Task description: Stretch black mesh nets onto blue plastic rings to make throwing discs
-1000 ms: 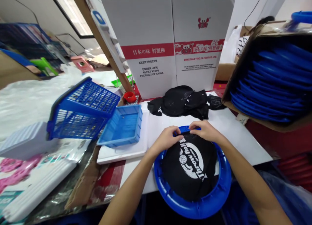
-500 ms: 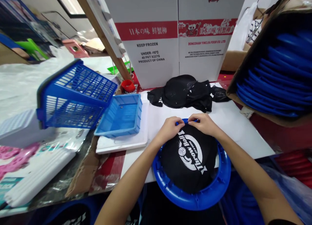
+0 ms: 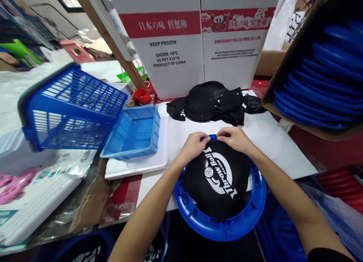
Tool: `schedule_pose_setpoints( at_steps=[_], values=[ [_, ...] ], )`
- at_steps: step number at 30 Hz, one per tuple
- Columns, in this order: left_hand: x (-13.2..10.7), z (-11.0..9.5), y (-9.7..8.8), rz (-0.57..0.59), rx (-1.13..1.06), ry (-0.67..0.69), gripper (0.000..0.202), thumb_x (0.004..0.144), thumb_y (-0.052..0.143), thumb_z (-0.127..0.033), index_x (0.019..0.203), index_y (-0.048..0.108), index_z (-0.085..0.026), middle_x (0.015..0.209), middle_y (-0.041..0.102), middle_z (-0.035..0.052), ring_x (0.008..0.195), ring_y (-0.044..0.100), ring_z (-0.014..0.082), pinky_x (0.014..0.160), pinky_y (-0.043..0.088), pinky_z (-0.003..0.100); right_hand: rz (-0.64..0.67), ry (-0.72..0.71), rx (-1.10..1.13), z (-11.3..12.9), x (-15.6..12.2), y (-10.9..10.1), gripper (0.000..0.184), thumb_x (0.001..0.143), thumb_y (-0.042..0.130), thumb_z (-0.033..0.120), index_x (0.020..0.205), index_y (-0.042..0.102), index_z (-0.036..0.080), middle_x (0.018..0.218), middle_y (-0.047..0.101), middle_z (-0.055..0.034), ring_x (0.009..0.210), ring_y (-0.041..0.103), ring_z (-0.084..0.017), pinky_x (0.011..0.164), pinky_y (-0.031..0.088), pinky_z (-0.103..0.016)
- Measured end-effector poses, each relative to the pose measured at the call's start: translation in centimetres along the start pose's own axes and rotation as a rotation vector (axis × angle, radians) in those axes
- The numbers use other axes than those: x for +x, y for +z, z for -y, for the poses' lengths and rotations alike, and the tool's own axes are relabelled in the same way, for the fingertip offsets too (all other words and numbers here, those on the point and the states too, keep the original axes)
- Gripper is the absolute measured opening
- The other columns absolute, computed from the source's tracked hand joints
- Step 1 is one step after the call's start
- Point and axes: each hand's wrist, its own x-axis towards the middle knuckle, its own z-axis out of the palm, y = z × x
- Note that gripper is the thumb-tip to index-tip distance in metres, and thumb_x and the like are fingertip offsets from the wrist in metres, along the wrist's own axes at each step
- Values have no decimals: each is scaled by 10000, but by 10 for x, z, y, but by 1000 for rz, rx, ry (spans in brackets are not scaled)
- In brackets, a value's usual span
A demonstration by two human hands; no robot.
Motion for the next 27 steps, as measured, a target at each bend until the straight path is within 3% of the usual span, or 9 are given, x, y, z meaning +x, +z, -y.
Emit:
schedule_pose_setpoints(
  at_steps=[10, 18, 27],
  values=[
    [1, 2, -2, 31, 8, -22, 224, 933, 624, -224, 855, 833, -198, 923, 840, 64, 895, 744, 253, 851, 534, 342, 31, -2, -19, -3, 2, 1, 139, 837, 702, 134, 806, 800, 228, 840, 820, -6, 811, 739, -194, 805, 552, -321],
    [2, 3, 2, 14, 71, -4, 235, 967, 599, -234, 851, 800, -196, 916, 824, 70, 885, 726, 249, 823, 503, 335, 169, 47, 80, -15, 16, -5, 118, 808, 705, 152, 838, 803, 210, 854, 812, -17, 831, 740, -194, 835, 565, -335],
    [3, 6, 3, 22, 152, 8, 238, 979, 591, -261, 863, 793, -209, 892, 814, 76, 834, 707, 245, 766, 493, 337, 123, 53, 42, -14, 15, -3, 99, 818, 716, 154, 852, 797, 202, 832, 800, -23, 800, 733, -191, 778, 571, -327]
  ],
)
